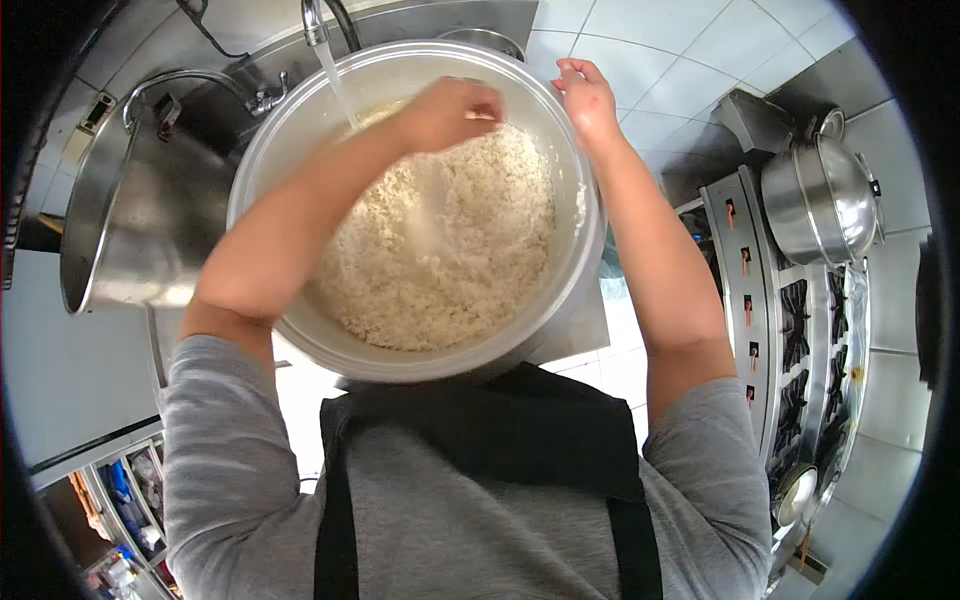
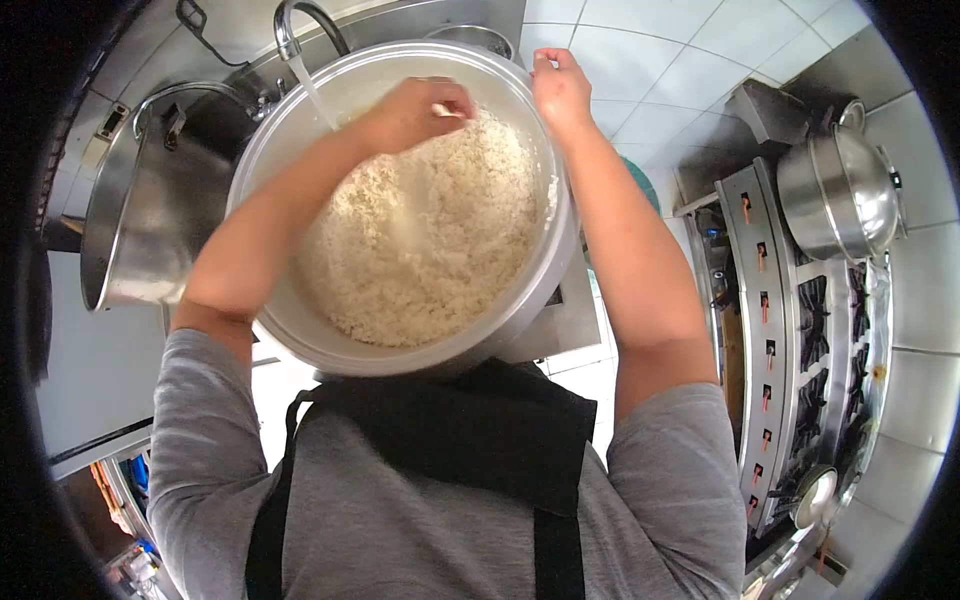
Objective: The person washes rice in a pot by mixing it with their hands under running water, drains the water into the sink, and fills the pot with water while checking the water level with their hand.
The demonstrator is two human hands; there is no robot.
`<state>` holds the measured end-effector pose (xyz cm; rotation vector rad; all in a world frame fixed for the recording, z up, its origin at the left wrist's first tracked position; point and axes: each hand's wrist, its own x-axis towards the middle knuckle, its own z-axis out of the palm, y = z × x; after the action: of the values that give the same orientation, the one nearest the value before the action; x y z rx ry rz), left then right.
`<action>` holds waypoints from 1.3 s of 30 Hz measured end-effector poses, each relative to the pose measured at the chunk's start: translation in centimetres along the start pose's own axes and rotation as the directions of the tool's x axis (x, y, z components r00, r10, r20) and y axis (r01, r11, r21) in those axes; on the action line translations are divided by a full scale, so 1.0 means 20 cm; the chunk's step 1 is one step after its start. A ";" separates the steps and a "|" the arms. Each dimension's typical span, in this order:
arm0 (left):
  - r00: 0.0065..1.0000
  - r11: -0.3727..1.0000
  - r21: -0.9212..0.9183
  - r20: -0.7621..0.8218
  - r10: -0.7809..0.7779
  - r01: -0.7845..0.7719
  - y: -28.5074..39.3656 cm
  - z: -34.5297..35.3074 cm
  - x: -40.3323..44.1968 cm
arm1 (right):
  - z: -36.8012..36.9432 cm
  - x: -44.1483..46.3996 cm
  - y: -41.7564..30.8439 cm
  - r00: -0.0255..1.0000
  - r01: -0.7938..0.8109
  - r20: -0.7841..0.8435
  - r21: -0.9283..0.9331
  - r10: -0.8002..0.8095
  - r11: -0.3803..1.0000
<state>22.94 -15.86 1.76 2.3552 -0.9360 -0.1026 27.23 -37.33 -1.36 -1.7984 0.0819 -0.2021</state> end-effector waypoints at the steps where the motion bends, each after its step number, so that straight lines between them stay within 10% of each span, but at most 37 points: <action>1: 0.998 0.982 -0.191 -0.065 -0.004 -0.008 0.10 0.07 0.03 | 0.00 -0.01 -0.01 1.000 -0.006 0.006 0.033 0.005 0.999; 12: 0.910 0.758 -0.652 -0.333 -0.247 -0.032 0.54 0.59 -0.09 | 0.01 0.03 0.04 0.998 0.059 -0.037 -0.039 -0.060 0.998; 18: 0.953 0.873 -0.433 -0.285 0.104 -0.224 0.56 0.57 -0.33 | 0.01 0.01 0.02 0.998 0.049 -0.047 -0.053 -0.052 0.997; 23: 0.860 0.868 -0.027 0.121 0.496 -0.497 0.27 0.45 -0.57 | 0.01 0.01 0.03 0.998 0.043 -0.050 -0.107 -0.049 0.993; 25: 0.993 0.993 0.113 0.120 0.004 -0.018 0.06 0.30 -0.56 | 0.02 0.03 0.03 0.996 0.049 -0.068 -0.148 -0.060 0.988; 27: 0.920 0.919 -0.044 0.036 -0.390 0.391 -0.26 0.10 -0.46 | 0.02 0.01 0.02 0.997 0.055 -0.050 -0.148 -0.063 0.987; 29: 0.745 0.395 -0.802 0.091 -0.661 0.448 -0.48 -0.07 -0.39 | 0.01 0.01 0.00 0.996 0.064 -0.058 -0.158 -0.074 0.985; 32: 0.695 0.173 -0.924 0.125 -0.708 0.342 -0.49 -0.20 -0.30 | 0.03 0.03 0.04 0.991 0.074 -0.097 -0.179 -0.092 0.981; 39: 0.810 0.567 -0.759 -0.091 -0.579 0.320 -0.43 0.31 0.17 | 0.02 0.01 0.02 0.989 0.083 -0.099 -0.214 -0.106 0.973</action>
<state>28.86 -16.24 -7.57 1.7091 -0.0270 -0.2237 27.49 -36.98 -1.84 -2.0025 0.0988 -0.3728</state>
